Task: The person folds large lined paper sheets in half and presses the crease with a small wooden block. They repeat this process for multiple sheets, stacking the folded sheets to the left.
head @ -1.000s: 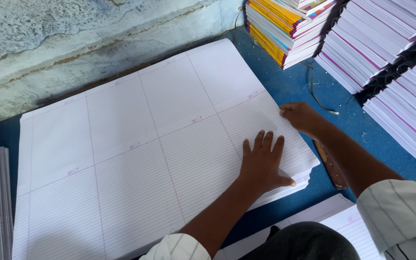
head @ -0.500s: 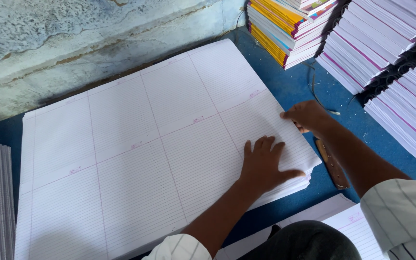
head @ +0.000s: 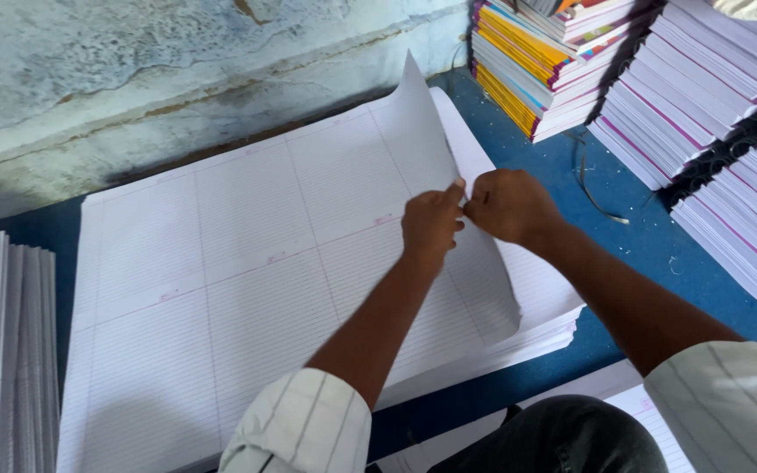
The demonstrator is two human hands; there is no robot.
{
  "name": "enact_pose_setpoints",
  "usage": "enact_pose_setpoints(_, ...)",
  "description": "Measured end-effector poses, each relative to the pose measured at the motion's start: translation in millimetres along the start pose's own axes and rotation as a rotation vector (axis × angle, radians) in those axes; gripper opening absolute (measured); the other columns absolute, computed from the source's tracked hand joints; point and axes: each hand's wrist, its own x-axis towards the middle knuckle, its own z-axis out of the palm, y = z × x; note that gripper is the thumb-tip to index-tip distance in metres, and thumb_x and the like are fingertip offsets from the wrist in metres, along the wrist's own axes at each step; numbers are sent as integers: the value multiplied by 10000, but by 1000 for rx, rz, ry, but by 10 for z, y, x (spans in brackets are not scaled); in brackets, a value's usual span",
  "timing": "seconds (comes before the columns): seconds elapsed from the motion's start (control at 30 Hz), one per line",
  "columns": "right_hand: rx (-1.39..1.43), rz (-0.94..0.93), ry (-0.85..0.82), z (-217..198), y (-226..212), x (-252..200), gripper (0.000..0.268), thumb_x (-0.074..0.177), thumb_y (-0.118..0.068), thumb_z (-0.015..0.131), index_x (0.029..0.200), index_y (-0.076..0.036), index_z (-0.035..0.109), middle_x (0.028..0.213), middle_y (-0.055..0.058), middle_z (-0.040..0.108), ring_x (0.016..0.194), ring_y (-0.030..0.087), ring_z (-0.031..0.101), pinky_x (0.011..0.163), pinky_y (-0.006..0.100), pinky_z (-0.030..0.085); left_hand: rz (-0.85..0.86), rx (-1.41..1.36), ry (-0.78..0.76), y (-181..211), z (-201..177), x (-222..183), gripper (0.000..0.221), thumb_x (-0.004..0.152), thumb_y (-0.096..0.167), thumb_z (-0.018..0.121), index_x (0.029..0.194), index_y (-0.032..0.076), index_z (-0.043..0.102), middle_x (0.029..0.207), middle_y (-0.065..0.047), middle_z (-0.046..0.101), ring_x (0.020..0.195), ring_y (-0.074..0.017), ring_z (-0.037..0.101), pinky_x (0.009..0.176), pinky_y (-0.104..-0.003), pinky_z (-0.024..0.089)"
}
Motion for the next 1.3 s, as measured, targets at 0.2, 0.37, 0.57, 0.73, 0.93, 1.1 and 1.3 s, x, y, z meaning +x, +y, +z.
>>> enact_pose_setpoints(0.2, -133, -85, 4, 33, -731, -82, 212, 854, -260, 735, 784, -61, 757, 757, 148, 746, 693, 312, 708, 685, 428, 570, 21, -30, 146, 209, -532, -70, 248, 836, 253, 783, 778, 29, 695, 734, -106, 721, 605, -189, 725, 485, -310, 610)
enact_pose_setpoints(0.37, -184, -86, -100, 174, -1200, -105, 201, 875, -263, 713, 814, -75, 748, 735, 97, 750, 643, 253, 723, 653, 397, 602, -5, 50, 218, 223, -994, -105, 162, 808, 151, 784, 759, 23, 698, 729, -121, 746, 586, -193, 738, 487, -308, 632)
enact_pose_setpoints(0.57, -131, -138, -150, 382, -1733, -186, 312, 905, -393, 711, 843, -89, 741, 748, 79, 749, 659, 242, 723, 647, 402, 591, -28, 167, 294, 72, -1504, -157, 152, 817, 130, 767, 766, 4, 700, 722, -131, 739, 588, -198, 728, 506, -319, 630)
enact_pose_setpoints(0.73, -180, -132, -313, 534, -2041, -290, 474, 936, -536, 684, 860, -72, 740, 797, 95, 742, 740, 250, 710, 701, 417, 589, -116, 150, 341, -183, -2021, -223, 150, 825, 137, 761, 819, 12, 679, 731, -155, 727, 606, -223, 728, 532, -339, 658)
enact_pose_setpoints(0.93, -194, -86, -288, 808, -2050, -168, 429, 935, -491, 672, 1034, -78, 732, 1036, 125, 726, 917, 254, 696, 795, 431, 584, -188, 78, 372, -567, -2671, -347, 170, 823, 102, 764, 815, -36, 665, 842, -163, 740, 739, -242, 765, 607, -374, 696)
enact_pose_setpoints(1.1, -223, 29, -254, 967, -1922, 1, 604, 924, -456, 687, 1373, -63, 587, 1288, 200, 608, 1101, 306, 656, 864, 443, 609, -320, 118, 404, -811, -3187, -426, 183, 838, 117, 773, 832, -36, 673, 879, -185, 746, 773, -269, 767, 634, -373, 690)
enact_pose_setpoints(1.3, -65, 100, -302, 1194, -1859, 109, 699, 1003, -464, 564, 1524, -24, 411, 1398, 266, 552, 1246, 376, 624, 971, 498, 575, -364, 236, 435, -1165, -3709, -486, 200, 850, 158, 766, 916, -20, 705, 933, -182, 762, 793, -275, 768, 668, -374, 667)
